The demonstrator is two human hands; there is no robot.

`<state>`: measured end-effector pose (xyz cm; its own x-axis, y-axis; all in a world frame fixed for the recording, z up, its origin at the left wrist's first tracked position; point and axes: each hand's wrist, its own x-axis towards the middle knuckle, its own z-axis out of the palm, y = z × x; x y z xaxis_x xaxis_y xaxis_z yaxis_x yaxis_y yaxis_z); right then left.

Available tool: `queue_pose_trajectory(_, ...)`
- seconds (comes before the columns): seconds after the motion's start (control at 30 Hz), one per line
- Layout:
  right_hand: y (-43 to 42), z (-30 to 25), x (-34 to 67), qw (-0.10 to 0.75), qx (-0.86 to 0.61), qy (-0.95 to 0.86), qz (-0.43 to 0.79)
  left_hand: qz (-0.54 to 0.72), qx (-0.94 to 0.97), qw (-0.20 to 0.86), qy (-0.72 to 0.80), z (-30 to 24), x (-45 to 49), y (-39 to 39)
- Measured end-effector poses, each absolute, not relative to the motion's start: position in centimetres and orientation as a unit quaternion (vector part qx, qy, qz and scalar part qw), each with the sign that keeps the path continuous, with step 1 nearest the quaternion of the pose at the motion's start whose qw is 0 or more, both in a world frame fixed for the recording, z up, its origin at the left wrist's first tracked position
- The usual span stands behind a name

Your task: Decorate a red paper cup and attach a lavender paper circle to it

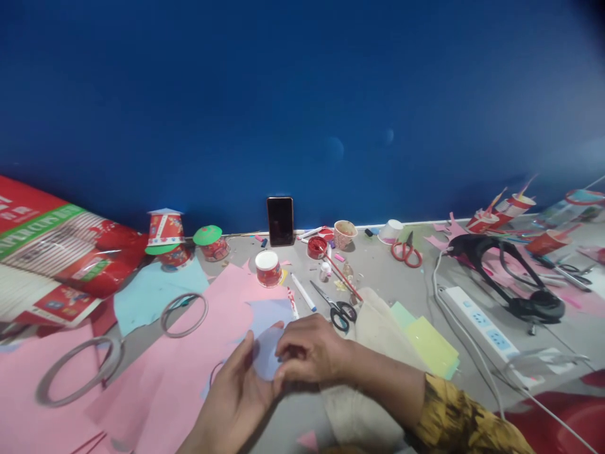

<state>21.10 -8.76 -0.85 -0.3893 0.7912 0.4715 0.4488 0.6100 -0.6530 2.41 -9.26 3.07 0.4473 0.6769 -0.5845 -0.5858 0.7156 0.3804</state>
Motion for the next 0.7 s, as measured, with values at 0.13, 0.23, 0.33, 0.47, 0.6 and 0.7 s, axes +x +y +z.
queue_pose_trajectory(0.13,-7.5,0.5,24.1,0.506,-0.574,-0.628,0.136,0.324,0.032,0.888,0.324,3.0,1.7,-8.4)
queue_pose_trajectory(0.23,-5.7,0.8,27.3,0.514,-0.648,-0.553,0.104,0.352,0.032,0.874,0.333,3.3,1.6,-7.8)
queue_pose_trajectory(0.33,-4.1,0.0,29.4,0.463,-0.712,-0.517,0.108,0.389,0.024,0.848,0.358,3.6,1.8,-7.2)
queue_pose_trajectory(0.47,-2.9,-1.4,29.9,0.403,-0.734,-0.532,0.128,0.399,0.011,0.836,0.377,3.9,2.1,-6.9)
queue_pose_trajectory(0.6,-3.0,-1.3,29.4,0.382,-0.719,-0.566,0.129,0.41,-0.006,0.826,0.387,3.8,2.2,-7.0)
queue_pose_trajectory(0.7,-3.9,-0.1,28.5,0.387,-0.685,-0.605,0.12,0.434,0.017,0.809,0.396,3.5,2.2,-7.1)
